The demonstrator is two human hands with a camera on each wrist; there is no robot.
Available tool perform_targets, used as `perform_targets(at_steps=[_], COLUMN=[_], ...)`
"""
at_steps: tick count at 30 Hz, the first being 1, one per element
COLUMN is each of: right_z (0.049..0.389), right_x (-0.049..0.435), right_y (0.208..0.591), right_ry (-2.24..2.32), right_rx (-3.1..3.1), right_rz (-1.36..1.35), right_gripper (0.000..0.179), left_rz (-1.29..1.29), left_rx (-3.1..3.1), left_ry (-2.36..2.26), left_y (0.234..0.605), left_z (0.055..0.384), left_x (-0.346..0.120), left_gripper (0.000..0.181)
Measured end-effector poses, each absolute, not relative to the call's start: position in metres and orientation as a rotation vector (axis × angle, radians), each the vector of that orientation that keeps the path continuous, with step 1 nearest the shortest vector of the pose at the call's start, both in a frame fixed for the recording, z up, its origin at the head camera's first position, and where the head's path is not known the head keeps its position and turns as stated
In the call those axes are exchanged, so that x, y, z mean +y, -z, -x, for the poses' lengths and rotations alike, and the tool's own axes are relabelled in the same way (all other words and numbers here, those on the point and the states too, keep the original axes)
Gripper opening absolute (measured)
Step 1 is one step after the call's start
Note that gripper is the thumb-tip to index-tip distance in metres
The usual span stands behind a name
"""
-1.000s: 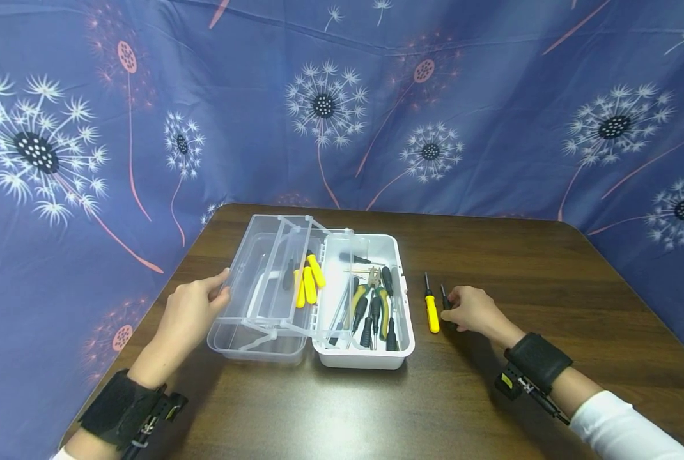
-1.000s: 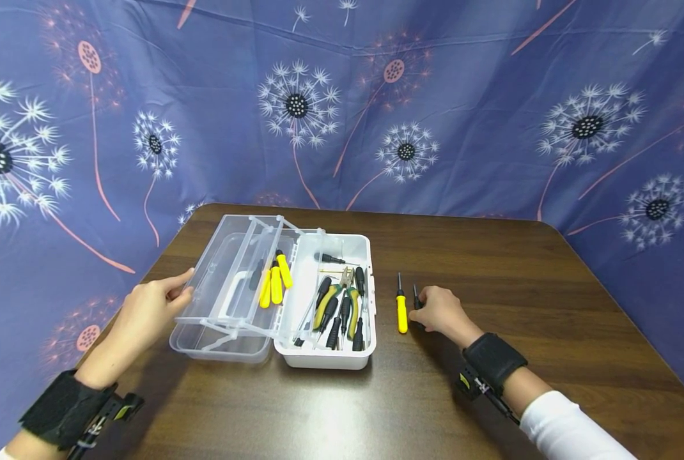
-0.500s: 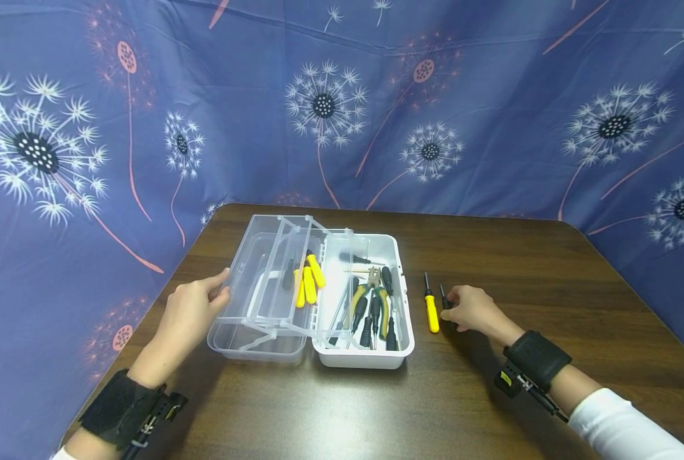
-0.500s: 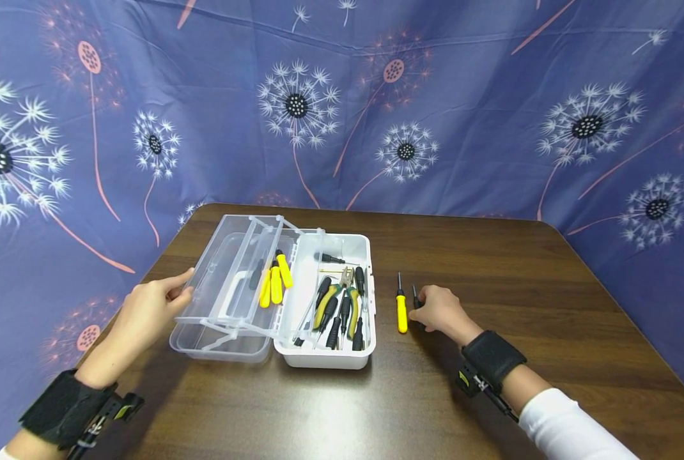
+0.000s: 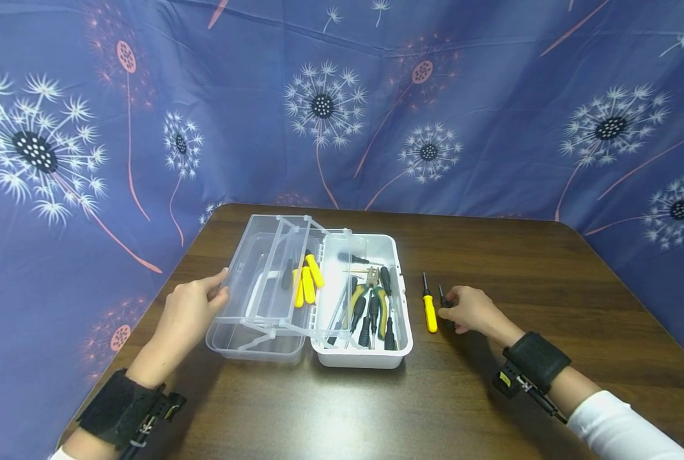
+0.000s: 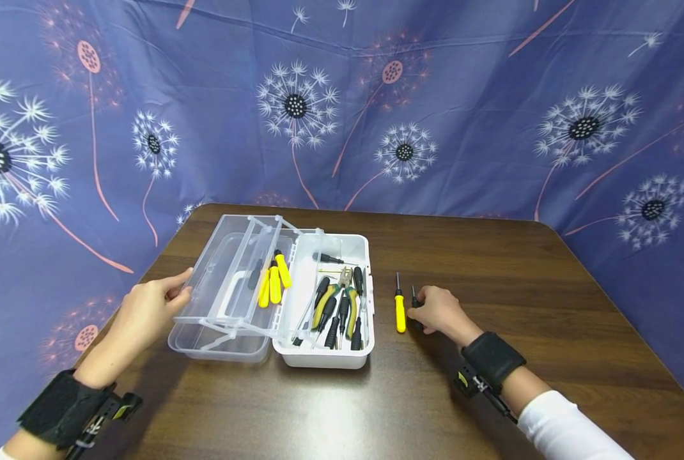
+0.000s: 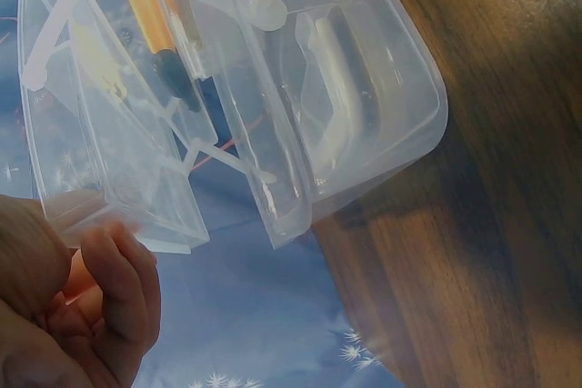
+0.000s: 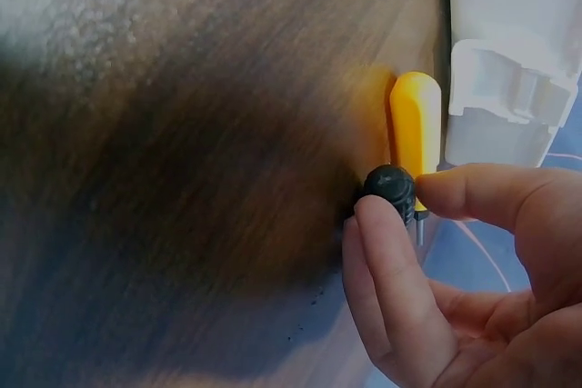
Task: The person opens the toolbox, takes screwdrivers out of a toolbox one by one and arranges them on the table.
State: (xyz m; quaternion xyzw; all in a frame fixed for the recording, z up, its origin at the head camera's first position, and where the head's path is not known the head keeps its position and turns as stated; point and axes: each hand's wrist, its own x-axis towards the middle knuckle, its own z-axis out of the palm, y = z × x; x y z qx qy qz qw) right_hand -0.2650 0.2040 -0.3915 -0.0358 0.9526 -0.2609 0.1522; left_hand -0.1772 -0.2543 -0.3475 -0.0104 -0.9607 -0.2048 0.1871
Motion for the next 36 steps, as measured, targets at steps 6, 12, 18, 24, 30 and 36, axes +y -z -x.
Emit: perform_targets(at_steps=[6, 12, 18, 24, 30, 36], right_z=[0.266, 0.271, 0.275, 0.280, 0.283, 0.286], right_x=[0.206, 0.206, 0.203, 0.197, 0.182, 0.165], right_y=[0.386, 0.376, 0.362, 0.345, 0.334, 0.326], right_ry=[0.767, 0.785, 0.747, 0.764, 0.809, 0.800], right_rx=[2.730, 2.741, 2.769, 2.785, 2.787, 2.796], right_rz=[0.114, 0.142, 0.179, 0.267, 0.303, 0.343], right_gripper=[0.048, 0.049, 0.047, 0.047, 0.046, 0.043], left_rz=[0.031, 0.037, 0.044, 0.037, 0.034, 0.035], left_rx=[-2.700, -2.692, -2.686, -2.693, -2.707, -2.715], left_ry=[0.584, 0.582, 0.578, 0.576, 0.584, 0.578], left_y=[0.348, 0.348, 0.348, 0.347, 0.348, 0.349], left_z=[0.177, 0.177, 0.178, 0.178, 0.178, 0.179], left_x=[-0.255, -0.256, -0.256, -0.255, -0.256, -0.256], left_gripper=[0.038, 0.038, 0.037, 0.038, 0.038, 0.038])
